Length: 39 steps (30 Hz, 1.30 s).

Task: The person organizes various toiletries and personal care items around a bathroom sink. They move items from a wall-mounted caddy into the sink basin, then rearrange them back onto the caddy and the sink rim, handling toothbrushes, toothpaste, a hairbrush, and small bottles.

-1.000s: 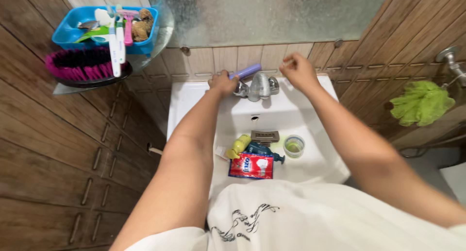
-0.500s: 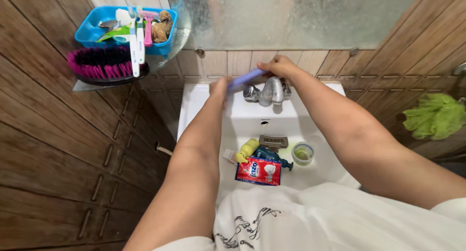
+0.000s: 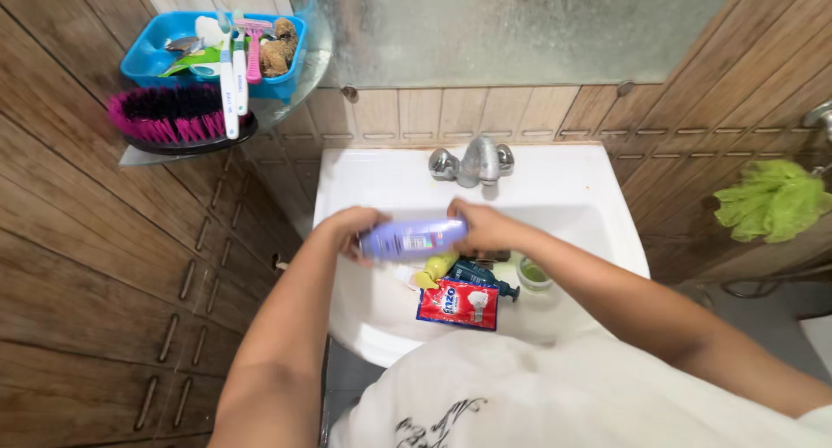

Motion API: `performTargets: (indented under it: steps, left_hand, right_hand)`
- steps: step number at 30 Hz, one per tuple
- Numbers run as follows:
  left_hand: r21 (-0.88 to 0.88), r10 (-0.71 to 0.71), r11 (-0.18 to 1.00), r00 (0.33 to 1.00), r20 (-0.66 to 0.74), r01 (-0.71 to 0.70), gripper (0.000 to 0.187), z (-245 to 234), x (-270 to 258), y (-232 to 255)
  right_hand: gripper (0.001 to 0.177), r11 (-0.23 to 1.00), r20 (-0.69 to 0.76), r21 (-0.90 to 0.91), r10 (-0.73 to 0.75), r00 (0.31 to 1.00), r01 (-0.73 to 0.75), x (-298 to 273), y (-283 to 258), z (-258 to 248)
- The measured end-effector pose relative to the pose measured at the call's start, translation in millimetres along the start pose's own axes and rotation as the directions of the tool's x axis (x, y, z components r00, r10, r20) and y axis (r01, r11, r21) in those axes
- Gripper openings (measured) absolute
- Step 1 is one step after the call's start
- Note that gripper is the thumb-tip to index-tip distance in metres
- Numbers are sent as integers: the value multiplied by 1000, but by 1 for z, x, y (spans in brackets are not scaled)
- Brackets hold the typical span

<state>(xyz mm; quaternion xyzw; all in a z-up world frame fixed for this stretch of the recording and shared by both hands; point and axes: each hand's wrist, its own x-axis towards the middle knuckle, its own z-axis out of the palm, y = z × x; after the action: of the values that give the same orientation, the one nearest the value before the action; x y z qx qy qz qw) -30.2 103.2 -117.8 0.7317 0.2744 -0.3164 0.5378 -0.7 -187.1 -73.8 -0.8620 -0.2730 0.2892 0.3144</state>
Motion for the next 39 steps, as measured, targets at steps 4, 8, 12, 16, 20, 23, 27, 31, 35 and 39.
performTargets:
  steps: [4,8,12,16,20,23,27,31,35,39]
  left_hand:
    - [191,-27,981,1000,-8,29,31,14,-27,4]
    - [228,34,973,999,-29,-26,32,9,-35,16]
    - [204,152,966,987,59,-161,34,1,-59,43]
    - [230,400,875,904,151,-426,32,-15,-127,75]
    - [27,804,592,592,47,-806,22,-45,-211,83]
    - [42,927,340,327,-185,-939,17,-66,-265,62]
    - [489,692,132,-273,-668,-863,17,-80,-275,42]
    - [686,525,618,-448,-724,-384,38,-92,-231,26]
    - [546,513,809,-193,-836,-218,70,-93,-180,32]
    - [523,495,827,-174,-851,-205,72,-92,-170,45]
  right_hand:
    - [51,998,89,-46,49,995,-45,-5,18,6]
    - [43,999,64,-33,-40,997,42,-5,8,-2]
    - [30,870,-28,-259,-441,897,420,-25,-34,-32]
    - [32,861,-203,-198,-503,840,468,-55,-101,-62]
    - [46,637,-406,-444,-770,493,629,-66,-158,-86]
    - [71,482,-335,-679,-875,351,554,-40,-187,-96]
    - [78,444,-245,-697,-885,395,563,24,-208,-83]
    - [62,527,-209,-706,-794,571,473,78,-207,-65]
    - [52,565,-129,-708,-694,708,425,107,-197,-52]
    - [59,632,-171,-627,-682,711,455,121,-192,-45]
